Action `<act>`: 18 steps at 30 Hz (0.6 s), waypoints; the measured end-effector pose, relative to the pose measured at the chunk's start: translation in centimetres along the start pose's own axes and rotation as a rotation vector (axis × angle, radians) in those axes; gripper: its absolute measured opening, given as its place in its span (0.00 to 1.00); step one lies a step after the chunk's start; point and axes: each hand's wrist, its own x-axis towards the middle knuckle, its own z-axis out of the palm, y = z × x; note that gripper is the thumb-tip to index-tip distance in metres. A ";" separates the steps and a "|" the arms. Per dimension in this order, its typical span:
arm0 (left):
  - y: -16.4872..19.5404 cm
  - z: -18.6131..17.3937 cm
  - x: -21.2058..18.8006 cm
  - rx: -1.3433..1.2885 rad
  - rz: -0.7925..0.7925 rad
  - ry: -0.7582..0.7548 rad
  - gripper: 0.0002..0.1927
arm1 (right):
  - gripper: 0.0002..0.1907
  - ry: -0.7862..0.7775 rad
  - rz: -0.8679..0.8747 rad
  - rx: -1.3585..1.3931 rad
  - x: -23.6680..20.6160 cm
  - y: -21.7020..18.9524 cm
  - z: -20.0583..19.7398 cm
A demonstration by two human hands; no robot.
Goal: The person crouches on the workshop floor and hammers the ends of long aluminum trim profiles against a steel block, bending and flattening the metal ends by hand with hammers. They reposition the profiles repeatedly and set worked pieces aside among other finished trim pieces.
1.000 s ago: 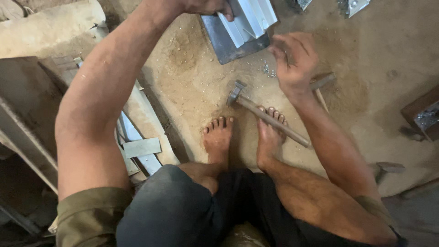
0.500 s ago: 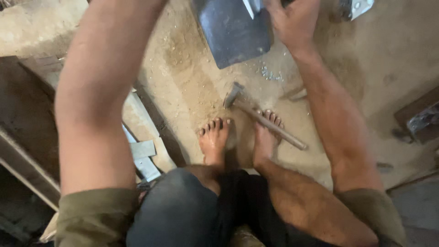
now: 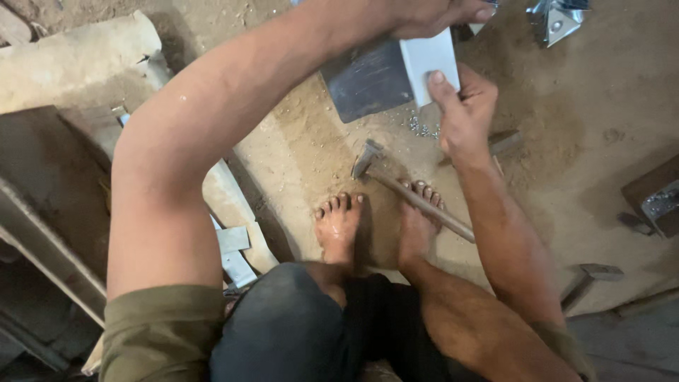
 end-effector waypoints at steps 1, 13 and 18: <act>-0.1 0.2 -0.5 -0.034 -0.025 0.045 0.21 | 0.15 0.011 0.014 -0.056 -0.3 -0.1 0.4; 1.6 -1.8 -6.0 0.734 0.052 -0.376 0.65 | 0.13 0.015 0.076 -0.024 -0.7 4.2 1.8; 4.1 -1.4 -8.5 0.862 0.073 -0.287 0.69 | 0.13 0.002 0.084 0.004 -0.9 3.0 2.0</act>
